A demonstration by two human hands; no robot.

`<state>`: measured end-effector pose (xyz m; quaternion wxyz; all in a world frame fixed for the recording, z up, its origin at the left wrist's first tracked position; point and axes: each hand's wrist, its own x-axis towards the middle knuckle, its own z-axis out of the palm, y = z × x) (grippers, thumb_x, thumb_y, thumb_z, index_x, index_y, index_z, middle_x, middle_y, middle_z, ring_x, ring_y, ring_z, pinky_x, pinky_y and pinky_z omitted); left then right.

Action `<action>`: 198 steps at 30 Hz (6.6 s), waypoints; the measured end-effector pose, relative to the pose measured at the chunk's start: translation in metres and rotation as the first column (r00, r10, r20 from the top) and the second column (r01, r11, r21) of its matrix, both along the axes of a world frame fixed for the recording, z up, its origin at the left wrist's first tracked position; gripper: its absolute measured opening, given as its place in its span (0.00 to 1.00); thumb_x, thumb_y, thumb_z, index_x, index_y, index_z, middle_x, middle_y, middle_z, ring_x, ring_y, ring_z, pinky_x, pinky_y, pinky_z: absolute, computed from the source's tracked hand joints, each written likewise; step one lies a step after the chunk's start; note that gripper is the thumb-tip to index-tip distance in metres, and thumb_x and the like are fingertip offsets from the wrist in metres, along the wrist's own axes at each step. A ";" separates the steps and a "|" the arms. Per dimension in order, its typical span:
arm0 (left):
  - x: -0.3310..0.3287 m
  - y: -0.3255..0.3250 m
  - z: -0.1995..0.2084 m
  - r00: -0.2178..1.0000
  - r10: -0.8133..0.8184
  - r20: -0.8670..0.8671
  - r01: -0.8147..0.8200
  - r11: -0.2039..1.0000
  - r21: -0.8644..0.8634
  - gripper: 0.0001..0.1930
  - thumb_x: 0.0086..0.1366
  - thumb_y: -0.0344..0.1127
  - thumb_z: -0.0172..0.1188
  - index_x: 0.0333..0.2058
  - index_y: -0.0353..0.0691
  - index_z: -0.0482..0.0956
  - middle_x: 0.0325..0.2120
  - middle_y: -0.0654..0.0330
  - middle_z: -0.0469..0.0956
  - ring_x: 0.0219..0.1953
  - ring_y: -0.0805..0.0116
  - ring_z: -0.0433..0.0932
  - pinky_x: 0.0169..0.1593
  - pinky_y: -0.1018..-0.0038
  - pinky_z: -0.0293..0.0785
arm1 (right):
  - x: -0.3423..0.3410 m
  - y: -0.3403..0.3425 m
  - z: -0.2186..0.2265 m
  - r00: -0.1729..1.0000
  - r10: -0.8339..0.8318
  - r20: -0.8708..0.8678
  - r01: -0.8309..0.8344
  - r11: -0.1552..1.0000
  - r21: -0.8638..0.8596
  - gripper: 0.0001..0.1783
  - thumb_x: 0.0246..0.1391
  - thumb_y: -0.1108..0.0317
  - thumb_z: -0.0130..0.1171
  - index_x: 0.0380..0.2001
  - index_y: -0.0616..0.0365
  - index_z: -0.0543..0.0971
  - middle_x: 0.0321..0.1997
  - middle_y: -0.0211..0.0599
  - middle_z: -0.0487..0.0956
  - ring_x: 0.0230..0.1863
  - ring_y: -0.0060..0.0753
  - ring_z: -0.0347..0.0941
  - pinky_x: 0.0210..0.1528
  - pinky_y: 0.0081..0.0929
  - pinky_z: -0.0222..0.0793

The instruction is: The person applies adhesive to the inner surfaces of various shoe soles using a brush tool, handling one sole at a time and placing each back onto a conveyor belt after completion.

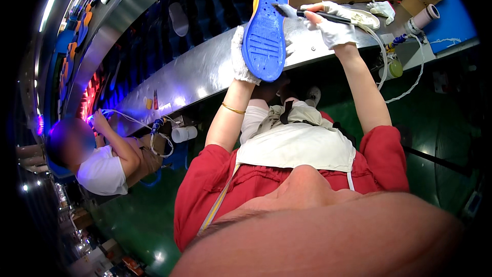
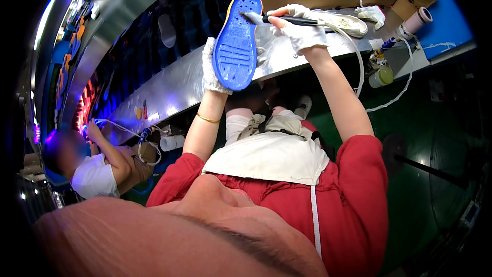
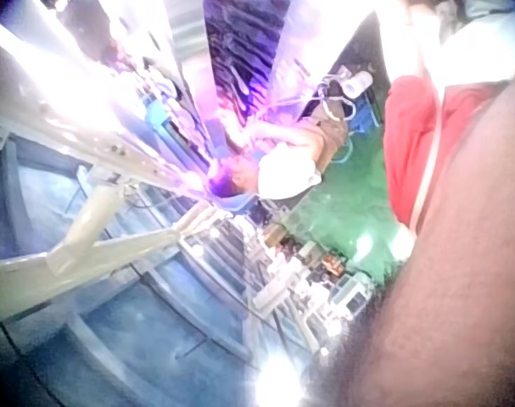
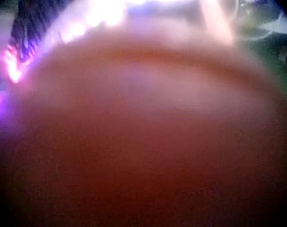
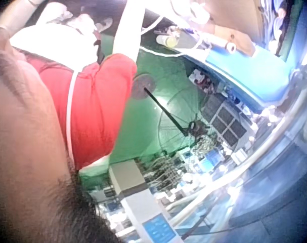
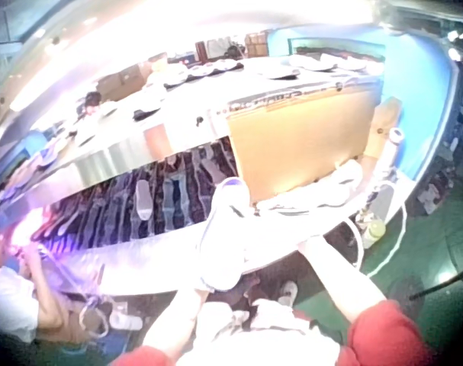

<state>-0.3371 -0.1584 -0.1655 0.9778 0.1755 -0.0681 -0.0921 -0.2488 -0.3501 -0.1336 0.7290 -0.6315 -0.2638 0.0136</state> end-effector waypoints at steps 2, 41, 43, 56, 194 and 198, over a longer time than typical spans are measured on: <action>0.009 0.012 -0.009 0.990 0.087 -0.114 -0.080 0.995 0.066 0.30 0.65 0.56 0.39 0.51 0.34 0.68 0.43 0.50 0.75 0.44 0.57 0.75 0.50 0.63 0.72 | -0.022 0.001 0.007 0.998 0.037 -0.059 -0.037 0.999 0.003 0.10 0.47 0.72 0.63 0.33 0.61 0.76 0.26 0.31 0.77 0.25 0.19 0.72 0.31 0.15 0.67; 0.168 0.209 0.202 0.611 0.004 0.792 -0.212 -0.963 0.168 0.18 0.53 0.51 0.59 0.38 0.46 0.80 0.36 0.56 0.79 0.42 0.58 0.76 0.47 0.67 0.71 | -0.029 -0.033 -0.024 0.993 0.061 -0.099 -0.044 0.985 0.165 0.12 0.44 0.79 0.63 0.31 0.59 0.71 0.28 0.34 0.77 0.30 0.22 0.75 0.35 0.18 0.70; 0.139 0.183 0.202 0.597 0.026 0.802 -0.274 -0.933 0.234 0.18 0.53 0.50 0.60 0.37 0.45 0.80 0.35 0.57 0.79 0.39 0.60 0.77 0.45 0.69 0.71 | -0.034 -0.036 -0.023 0.995 0.042 -0.088 -0.040 0.999 0.022 0.12 0.45 0.78 0.63 0.32 0.59 0.72 0.29 0.34 0.77 0.30 0.21 0.75 0.36 0.18 0.70; -0.042 0.159 0.213 0.354 0.537 0.766 -0.845 0.534 0.016 0.21 0.66 0.44 0.47 0.18 0.38 0.70 0.33 0.45 0.77 0.30 0.61 0.75 0.37 0.67 0.72 | -0.043 -0.034 -0.029 0.992 -0.092 -0.082 0.081 0.988 -0.134 0.12 0.47 0.74 0.62 0.35 0.61 0.72 0.30 0.36 0.77 0.29 0.23 0.74 0.35 0.20 0.71; 0.038 0.058 0.011 0.989 -0.010 -0.150 0.095 0.813 0.575 0.28 0.59 0.56 0.54 0.48 0.38 0.72 0.38 0.56 0.78 0.35 0.67 0.79 0.40 0.72 0.79 | -0.011 0.000 -0.002 0.865 0.479 0.149 -0.313 0.747 -0.587 0.08 0.39 0.74 0.63 0.26 0.58 0.75 0.29 0.30 0.75 0.33 0.25 0.72 0.38 0.19 0.68; 0.016 0.057 0.034 0.971 0.167 0.171 -0.215 0.923 0.318 0.38 0.57 0.66 0.48 0.54 0.38 0.65 0.46 0.55 0.74 0.48 0.60 0.73 0.54 0.62 0.69 | -0.019 -0.011 0.008 0.943 0.315 -0.108 -0.333 0.902 -0.276 0.09 0.46 0.69 0.61 0.29 0.59 0.72 0.30 0.35 0.75 0.31 0.25 0.74 0.36 0.22 0.69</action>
